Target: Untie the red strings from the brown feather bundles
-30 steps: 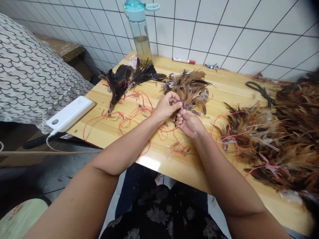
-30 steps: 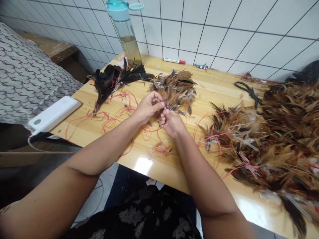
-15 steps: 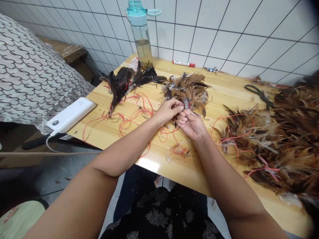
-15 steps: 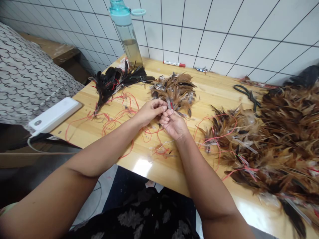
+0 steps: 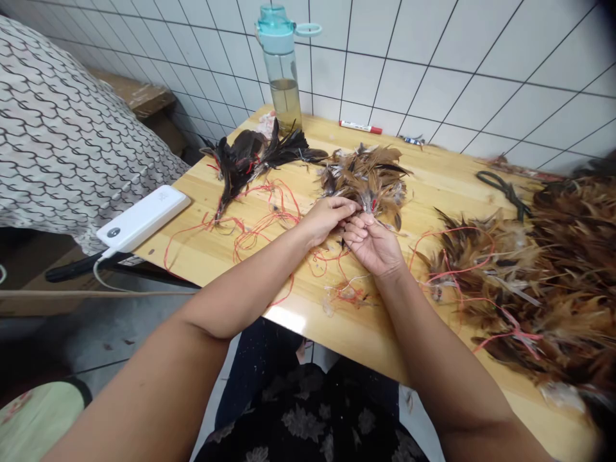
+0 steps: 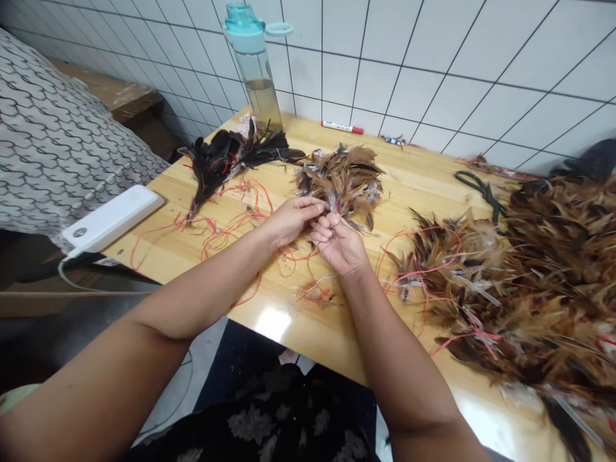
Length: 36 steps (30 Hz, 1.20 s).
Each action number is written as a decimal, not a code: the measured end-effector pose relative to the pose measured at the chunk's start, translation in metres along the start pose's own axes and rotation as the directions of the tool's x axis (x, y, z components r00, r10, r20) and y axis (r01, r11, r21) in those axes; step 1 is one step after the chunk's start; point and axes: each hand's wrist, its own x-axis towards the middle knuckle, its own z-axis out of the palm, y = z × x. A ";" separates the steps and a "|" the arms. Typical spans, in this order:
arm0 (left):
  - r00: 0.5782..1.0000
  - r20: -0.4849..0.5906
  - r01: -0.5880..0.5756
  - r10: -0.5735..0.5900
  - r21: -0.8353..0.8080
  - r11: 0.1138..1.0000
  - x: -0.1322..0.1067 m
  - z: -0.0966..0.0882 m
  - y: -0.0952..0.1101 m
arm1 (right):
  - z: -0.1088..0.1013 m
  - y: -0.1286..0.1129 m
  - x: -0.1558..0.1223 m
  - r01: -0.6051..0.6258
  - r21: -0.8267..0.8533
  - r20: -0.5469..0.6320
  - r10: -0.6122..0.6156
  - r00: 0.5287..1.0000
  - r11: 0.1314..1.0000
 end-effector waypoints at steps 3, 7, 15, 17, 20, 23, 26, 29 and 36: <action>0.999 0.047 0.029 -0.027 -0.057 0.998 -0.001 -0.001 0.001 | 0.002 0.002 -0.001 -0.031 -0.003 0.044 0.031 0.999 1.000; 0.993 0.113 0.049 -0.038 -0.096 0.994 -0.003 -0.001 0.001 | 0.003 0.003 -0.002 -0.049 -0.008 0.054 0.049 0.997 0.999; 0.996 0.087 0.033 -0.021 -0.137 0.990 -0.005 0.003 0.002 | 0.001 0.003 -0.001 -0.019 -0.036 0.030 0.020 0.999 0.999; 0.997 0.076 0.006 0.007 -0.160 0.987 -0.005 0.003 0.001 | 0.000 0.003 -0.001 -0.001 -0.051 0.019 0.002 1.000 0.999; 0.995 0.062 -0.067 0.078 -0.174 0.982 -0.004 0.004 -0.001 | -0.002 0.002 0.000 0.027 -0.088 -0.021 -0.029 0.999 0.996; 0.988 0.040 -0.137 0.146 -0.171 0.976 -0.004 0.004 0.000 | -0.003 0.002 0.000 0.033 -0.098 -0.051 -0.038 0.998 0.995; 0.980 -0.007 -0.197 0.199 -0.170 0.965 -0.003 0.003 0.004 | -0.004 0.001 0.001 0.025 -0.086 -0.063 -0.031 0.998 0.996; 0.967 -0.057 -0.255 0.249 -0.177 0.951 -0.004 0.000 0.009 | -0.005 0.001 0.002 0.025 -0.075 -0.082 -0.031 0.996 0.997; 0.948 -0.125 -0.309 0.292 -0.141 0.941 -0.009 -0.001 0.023 | -0.002 0.005 0.005 0.053 -0.180 -0.188 -0.087 0.978 0.982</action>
